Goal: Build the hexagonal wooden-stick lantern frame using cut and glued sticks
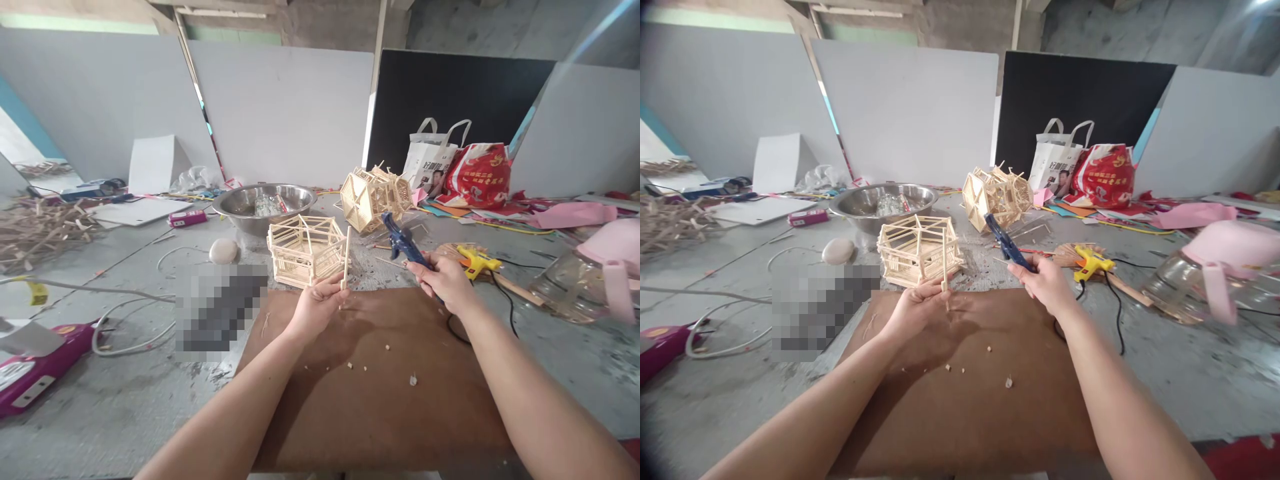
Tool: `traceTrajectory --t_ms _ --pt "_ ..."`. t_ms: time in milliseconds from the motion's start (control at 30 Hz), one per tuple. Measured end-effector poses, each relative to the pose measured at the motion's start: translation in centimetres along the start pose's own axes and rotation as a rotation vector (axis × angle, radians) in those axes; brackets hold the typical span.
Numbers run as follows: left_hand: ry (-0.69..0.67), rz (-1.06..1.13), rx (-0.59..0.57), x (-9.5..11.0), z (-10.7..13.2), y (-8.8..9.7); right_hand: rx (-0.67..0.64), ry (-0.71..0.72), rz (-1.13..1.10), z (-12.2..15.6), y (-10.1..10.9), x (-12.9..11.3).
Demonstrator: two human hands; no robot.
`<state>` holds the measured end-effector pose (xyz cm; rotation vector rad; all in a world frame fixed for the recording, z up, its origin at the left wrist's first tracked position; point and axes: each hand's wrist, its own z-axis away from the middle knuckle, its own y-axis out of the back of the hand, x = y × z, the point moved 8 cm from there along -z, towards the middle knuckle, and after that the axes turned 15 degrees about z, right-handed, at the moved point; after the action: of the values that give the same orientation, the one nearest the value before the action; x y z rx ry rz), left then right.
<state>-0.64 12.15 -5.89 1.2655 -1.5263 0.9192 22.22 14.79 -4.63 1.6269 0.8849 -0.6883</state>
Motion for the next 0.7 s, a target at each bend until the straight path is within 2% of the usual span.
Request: traceTrajectory --t_ms 67,200,300,400,500,633,700 --pt "-0.016 0.038 -0.035 0.2 0.0 -0.3 -0.051 -0.013 -0.2 0.3 -0.9 -0.3" --pt "0.027 0.136 -0.077 0.0 0.2 -0.9 -0.181 -0.059 -0.421 1.3 -3.4 -1.1" --pt "0.07 0.159 -0.107 -0.2 0.3 -1.2 -0.299 -0.105 -0.537 2.0 -5.4 -1.4" --pt "0.112 0.13 -0.105 -0.7 0.2 -1.3 -0.341 -0.089 -0.574 2.4 -6.4 -1.7" --pt "0.125 0.126 -0.099 -0.9 0.0 -1.2 -0.303 -0.07 -0.531 2.5 -6.7 -1.7" --pt "0.195 0.181 -0.054 -1.6 0.1 -1.0 -0.147 -0.065 -0.362 2.3 -6.2 -1.2" --pt "0.221 0.204 -0.034 -1.8 0.3 -1.0 -0.098 -0.083 -0.362 2.2 -6.2 -0.8"
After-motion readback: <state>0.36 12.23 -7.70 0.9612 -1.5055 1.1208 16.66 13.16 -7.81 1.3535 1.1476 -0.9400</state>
